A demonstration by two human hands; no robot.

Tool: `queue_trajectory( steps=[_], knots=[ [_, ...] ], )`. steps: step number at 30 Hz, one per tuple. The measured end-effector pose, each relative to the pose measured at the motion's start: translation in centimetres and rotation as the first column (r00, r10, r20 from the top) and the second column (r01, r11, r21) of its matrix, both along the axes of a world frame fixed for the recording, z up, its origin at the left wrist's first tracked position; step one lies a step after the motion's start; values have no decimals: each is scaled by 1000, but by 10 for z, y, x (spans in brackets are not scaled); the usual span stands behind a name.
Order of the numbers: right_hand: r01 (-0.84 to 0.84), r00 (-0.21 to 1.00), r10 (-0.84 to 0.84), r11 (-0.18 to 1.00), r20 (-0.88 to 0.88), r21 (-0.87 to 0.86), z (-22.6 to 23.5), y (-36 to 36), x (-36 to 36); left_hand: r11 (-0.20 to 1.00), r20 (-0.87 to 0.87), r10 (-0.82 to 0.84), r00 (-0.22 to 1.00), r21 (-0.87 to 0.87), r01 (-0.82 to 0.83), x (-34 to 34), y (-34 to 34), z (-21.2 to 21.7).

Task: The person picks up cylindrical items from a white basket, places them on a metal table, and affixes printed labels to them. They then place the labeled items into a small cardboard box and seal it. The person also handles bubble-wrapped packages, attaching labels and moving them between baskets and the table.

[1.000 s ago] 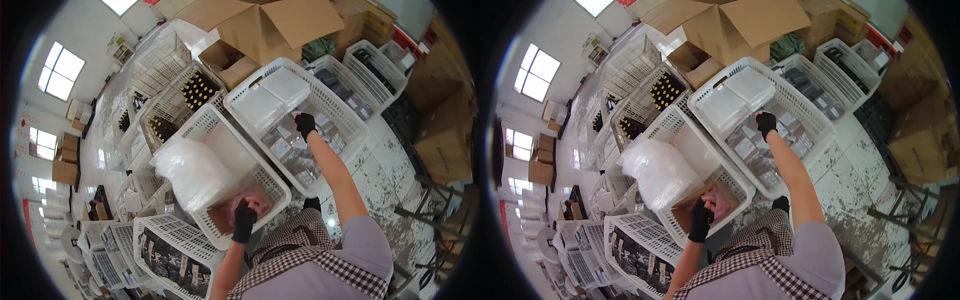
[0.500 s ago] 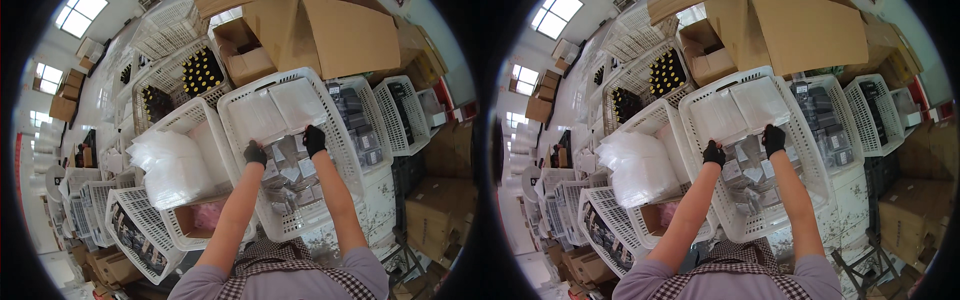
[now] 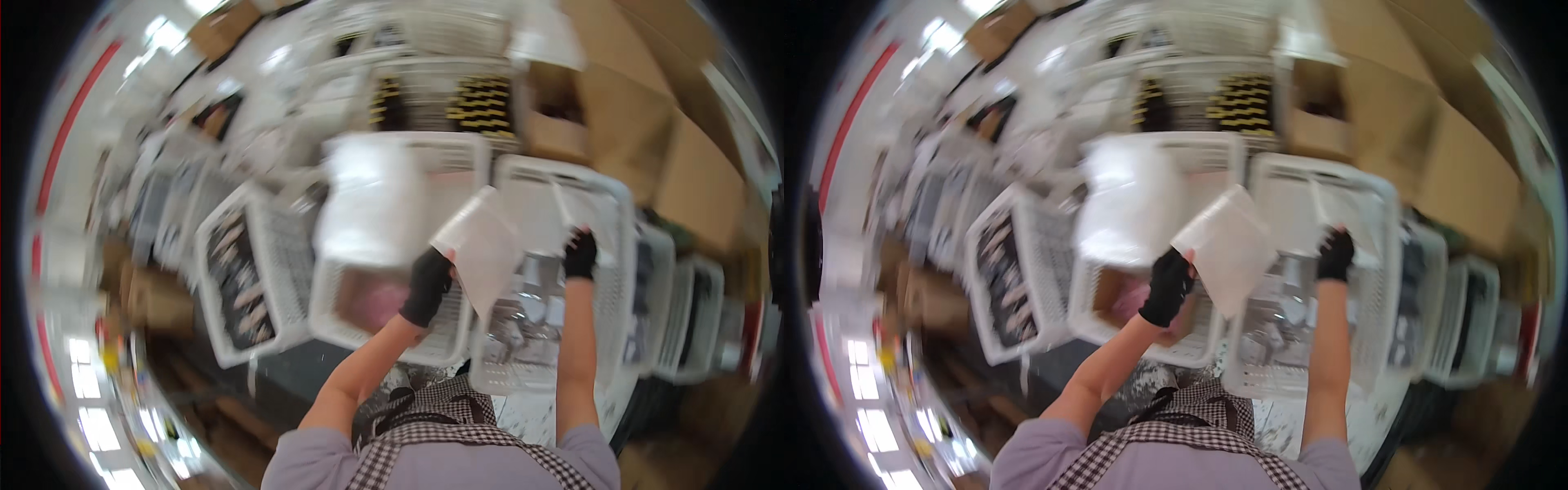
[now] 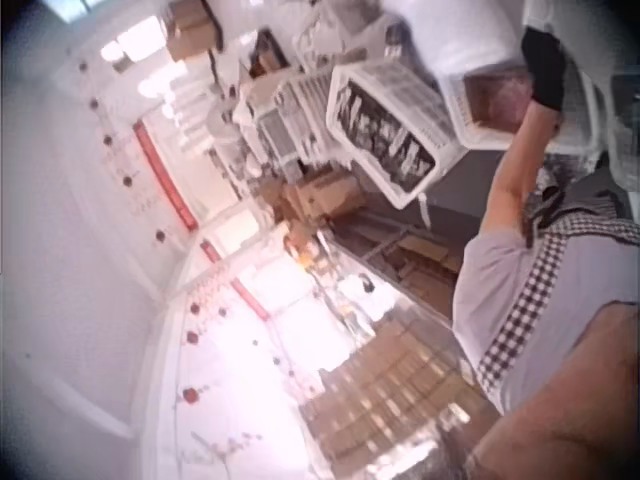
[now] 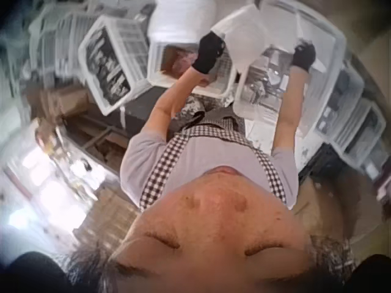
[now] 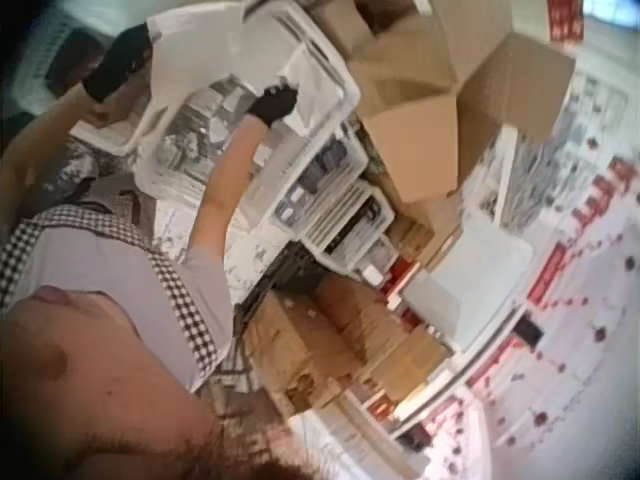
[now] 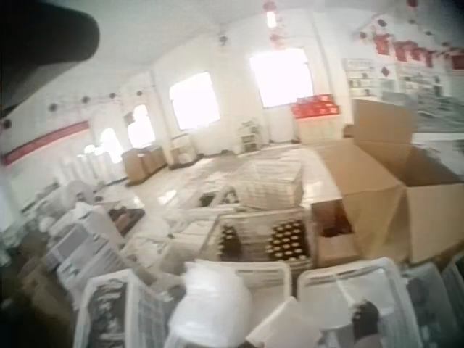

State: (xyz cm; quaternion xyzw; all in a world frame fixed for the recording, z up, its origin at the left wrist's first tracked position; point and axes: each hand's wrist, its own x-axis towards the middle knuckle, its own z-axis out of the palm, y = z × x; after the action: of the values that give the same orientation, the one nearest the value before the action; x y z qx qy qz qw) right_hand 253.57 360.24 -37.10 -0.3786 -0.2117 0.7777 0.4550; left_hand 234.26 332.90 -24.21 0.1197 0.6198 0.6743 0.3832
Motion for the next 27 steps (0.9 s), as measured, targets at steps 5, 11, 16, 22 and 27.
queue_trajectory(
  steps=[5, 11, 16, 22, 27],
  knots=[
    [-260, 965, 260, 966, -34, 9, 96, -184, -109, 944, -23, 327, 945, -30, -327, -21, -236, 60],
    [-811, 578, 816, 573, 12, 120, 166, -480, -213, 471, 40, 880, 473, 49, -881, 54, -513, 98],
    [-995, 79, 996, 76, 44, 62, 167, -712, -281, -94, 79, 993, -83, 157, -983, 123, -675, 65],
    [-834, -461, 850, -513, 257, 204, 167, -947, -346, -515, 69, 851, -521, 309, -800, 126, -844, 27],
    [-651, -598, 709, -702, 374, 290, 151, -1106, -416, -735, 284, 674, -682, 343, -584, 69, -987, 29]
  ],
)
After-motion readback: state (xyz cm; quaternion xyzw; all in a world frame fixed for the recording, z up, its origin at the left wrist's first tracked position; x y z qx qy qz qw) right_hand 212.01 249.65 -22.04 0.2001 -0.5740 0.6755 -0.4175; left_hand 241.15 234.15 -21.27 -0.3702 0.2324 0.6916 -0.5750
